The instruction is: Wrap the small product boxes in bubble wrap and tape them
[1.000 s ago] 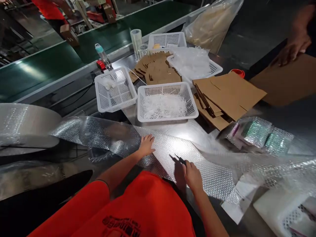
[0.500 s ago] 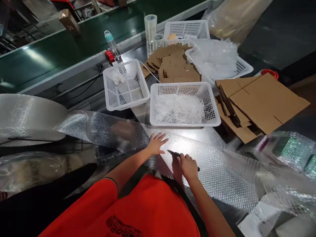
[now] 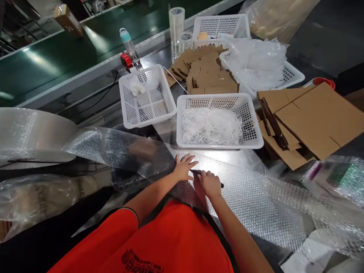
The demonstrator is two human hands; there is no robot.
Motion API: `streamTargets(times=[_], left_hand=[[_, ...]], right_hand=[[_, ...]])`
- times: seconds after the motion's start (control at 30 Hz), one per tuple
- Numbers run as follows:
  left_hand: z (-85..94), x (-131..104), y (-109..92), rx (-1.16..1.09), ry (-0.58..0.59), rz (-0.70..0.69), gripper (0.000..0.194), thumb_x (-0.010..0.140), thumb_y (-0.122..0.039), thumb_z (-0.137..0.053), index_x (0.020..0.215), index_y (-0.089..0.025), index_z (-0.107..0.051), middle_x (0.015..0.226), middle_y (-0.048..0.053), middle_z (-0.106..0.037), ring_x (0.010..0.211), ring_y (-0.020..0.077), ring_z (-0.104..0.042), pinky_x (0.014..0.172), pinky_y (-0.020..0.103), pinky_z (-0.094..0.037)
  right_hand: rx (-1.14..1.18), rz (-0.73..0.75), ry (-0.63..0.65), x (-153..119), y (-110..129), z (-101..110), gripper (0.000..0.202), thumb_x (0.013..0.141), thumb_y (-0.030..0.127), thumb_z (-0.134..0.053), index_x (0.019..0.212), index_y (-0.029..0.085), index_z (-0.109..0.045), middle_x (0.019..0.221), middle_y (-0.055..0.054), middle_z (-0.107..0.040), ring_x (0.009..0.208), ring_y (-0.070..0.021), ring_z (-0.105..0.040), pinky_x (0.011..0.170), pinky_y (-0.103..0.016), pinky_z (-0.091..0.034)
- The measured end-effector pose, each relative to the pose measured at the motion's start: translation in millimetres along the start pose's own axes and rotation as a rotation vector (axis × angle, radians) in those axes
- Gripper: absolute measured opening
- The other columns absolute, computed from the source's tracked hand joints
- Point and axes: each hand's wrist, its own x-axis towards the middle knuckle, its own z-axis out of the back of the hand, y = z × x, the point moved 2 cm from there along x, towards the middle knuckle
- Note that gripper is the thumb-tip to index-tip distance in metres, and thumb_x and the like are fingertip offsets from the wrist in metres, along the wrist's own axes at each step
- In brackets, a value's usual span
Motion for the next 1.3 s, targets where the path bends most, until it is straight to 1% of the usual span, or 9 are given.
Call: streamTargets(times=[0.17, 0.33, 0.47, 0.57, 0.73, 0.83, 0.93, 1.1, 1.3], left_hand=[[3.9, 1, -2, 0.0, 0.024, 0.009, 0.092, 0.07, -0.046, -0.083, 0.152, -0.038, -0.041, 0.167, 0.005, -0.028, 0.151, 0.042, -0.02, 0.116, 0.078, -0.008], [5.1, 1, -2, -0.006, 0.031, 0.02, 0.089, 0.072, -0.043, -0.082, 0.151, -0.039, -0.042, 0.167, 0.005, -0.028, 0.152, 0.0418, -0.019, 0.117, 0.076, -0.006], [4.6, 0, -2, 0.001, 0.049, 0.021, 0.091, 0.072, -0.047, -0.082, 0.152, -0.037, -0.041, 0.168, 0.007, -0.025, 0.153, 0.0423, -0.016, 0.118, 0.075, -0.003], [3.7, 0, -2, 0.016, 0.075, 0.023, 0.094, 0.073, -0.05, -0.082, 0.154, -0.037, -0.038, 0.169, 0.007, -0.023, 0.153, 0.0424, -0.015, 0.117, 0.077, -0.002], [5.8, -1, -4, 0.051, 0.07, 0.023, 0.095, 0.073, -0.05, -0.083, 0.154, -0.035, -0.037, 0.169, 0.009, -0.022, 0.154, 0.0414, -0.015, 0.117, 0.077, -0.001], [8.7, -2, -6, 0.061, 0.1, 0.027, 0.096, 0.073, -0.049, -0.083, 0.155, -0.033, -0.036, 0.169, 0.01, -0.021, 0.154, 0.0429, -0.014, 0.117, 0.078, -0.001], [11.3, -3, -7, 0.075, 0.112, 0.037, 0.096, 0.074, -0.048, -0.083, 0.156, -0.032, -0.035, 0.169, 0.011, -0.021, 0.153, 0.0446, -0.013, 0.116, 0.078, -0.002], [11.3, -4, -6, 0.108, 0.144, 0.061, 0.097, 0.074, -0.049, -0.082, 0.156, -0.037, -0.033, 0.169, 0.008, -0.019, 0.154, 0.0434, -0.012, 0.117, 0.077, -0.005], [7.4, -3, -2, 0.164, 0.164, 0.068, 0.096, 0.077, -0.053, -0.077, 0.158, -0.035, -0.029, 0.17, 0.01, -0.017, 0.155, 0.043, -0.011, 0.117, 0.076, -0.005]], right_hand=[[0.011, 0.023, 0.007, 4, 7, -1, 0.038, 0.105, 0.035, -0.034, 0.116, 0.016, -0.064, 0.111, -0.017, -0.069, 0.105, -0.0244, -0.066, 0.086, -0.033, -0.044], [0.017, 0.018, 0.027, 9, 11, -1, 0.038, 0.105, 0.036, -0.033, 0.117, 0.016, -0.063, 0.112, -0.017, -0.069, 0.106, -0.0249, -0.066, 0.085, -0.034, -0.044], [0.013, 0.027, 0.038, 11, 8, -2, 0.038, 0.105, 0.036, -0.034, 0.118, 0.017, -0.063, 0.112, -0.016, -0.069, 0.106, -0.0249, -0.066, 0.085, -0.033, -0.044], [0.01, 0.036, 0.037, 11, -2, -3, 0.037, 0.105, 0.036, -0.035, 0.121, 0.017, -0.063, 0.112, -0.016, -0.07, 0.106, -0.0254, -0.066, 0.086, -0.034, -0.044], [-0.01, 0.021, 0.038, 6, -29, -8, 0.037, 0.105, 0.036, -0.035, 0.122, 0.018, -0.063, 0.111, -0.017, -0.07, 0.104, -0.026, -0.067, 0.084, -0.035, -0.045], [-0.026, 0.006, 0.04, 0, -49, -11, 0.037, 0.105, 0.036, -0.036, 0.121, 0.018, -0.064, 0.11, -0.017, -0.07, 0.103, -0.0258, -0.068, 0.084, -0.034, -0.045], [-0.043, -0.016, 0.039, -8, -70, -14, 0.037, 0.105, 0.037, -0.036, 0.121, 0.018, -0.064, 0.109, -0.016, -0.07, 0.104, -0.0266, -0.068, 0.084, -0.034, -0.045], [-0.068, -0.059, 0.051, -23, -106, -19, 0.035, 0.105, 0.036, -0.038, 0.12, 0.018, -0.064, 0.108, -0.015, -0.07, 0.104, -0.0262, -0.068, 0.083, -0.033, -0.045], [-0.086, -0.115, 0.059, -42, -156, -30, 0.036, 0.105, 0.037, -0.037, 0.121, 0.018, -0.064, 0.11, -0.016, -0.07, 0.104, -0.0267, -0.068, 0.084, -0.034, -0.045]])
